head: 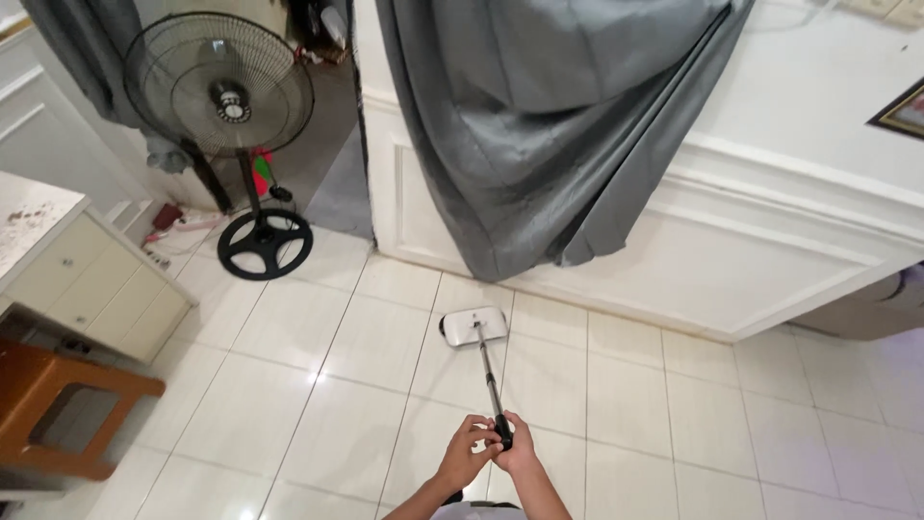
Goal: Mopping a tiled floor with a flat mop.
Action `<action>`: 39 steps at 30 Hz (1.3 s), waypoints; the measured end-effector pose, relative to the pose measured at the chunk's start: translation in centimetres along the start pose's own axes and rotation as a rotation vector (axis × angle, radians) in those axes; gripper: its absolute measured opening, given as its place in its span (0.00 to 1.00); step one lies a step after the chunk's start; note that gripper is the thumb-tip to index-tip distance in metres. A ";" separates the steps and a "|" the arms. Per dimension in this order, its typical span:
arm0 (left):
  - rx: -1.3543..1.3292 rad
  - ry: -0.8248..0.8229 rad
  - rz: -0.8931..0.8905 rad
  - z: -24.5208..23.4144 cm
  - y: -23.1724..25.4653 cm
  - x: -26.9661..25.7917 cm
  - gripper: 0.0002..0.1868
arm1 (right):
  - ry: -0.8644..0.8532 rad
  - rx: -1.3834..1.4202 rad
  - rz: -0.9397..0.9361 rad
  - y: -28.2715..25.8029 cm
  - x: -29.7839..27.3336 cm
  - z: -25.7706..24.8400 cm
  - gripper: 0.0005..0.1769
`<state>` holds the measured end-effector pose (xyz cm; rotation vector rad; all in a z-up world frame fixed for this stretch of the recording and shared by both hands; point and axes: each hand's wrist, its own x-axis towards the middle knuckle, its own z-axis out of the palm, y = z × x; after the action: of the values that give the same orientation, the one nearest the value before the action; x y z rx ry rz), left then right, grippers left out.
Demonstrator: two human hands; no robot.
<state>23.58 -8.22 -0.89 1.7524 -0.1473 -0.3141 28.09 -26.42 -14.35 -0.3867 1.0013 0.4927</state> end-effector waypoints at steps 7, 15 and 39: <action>-0.019 -0.028 0.082 2.2 3.6 4.5 0.11 | 0.014 0.240 -0.024 -4.7 -4.0 3.7 0.21; 0.002 -0.076 0.052 4.7 1.8 7.9 0.11 | -0.269 0.115 -0.064 -8.1 0.8 -0.2 0.18; -1.084 0.080 -0.875 3.3 -17.1 5.9 0.16 | -0.151 -0.778 0.029 9.5 -9.3 4.3 0.17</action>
<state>27.02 -9.42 -18.93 0.6488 0.7491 -0.7727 21.68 -18.34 -4.92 -1.0112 0.6368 0.9212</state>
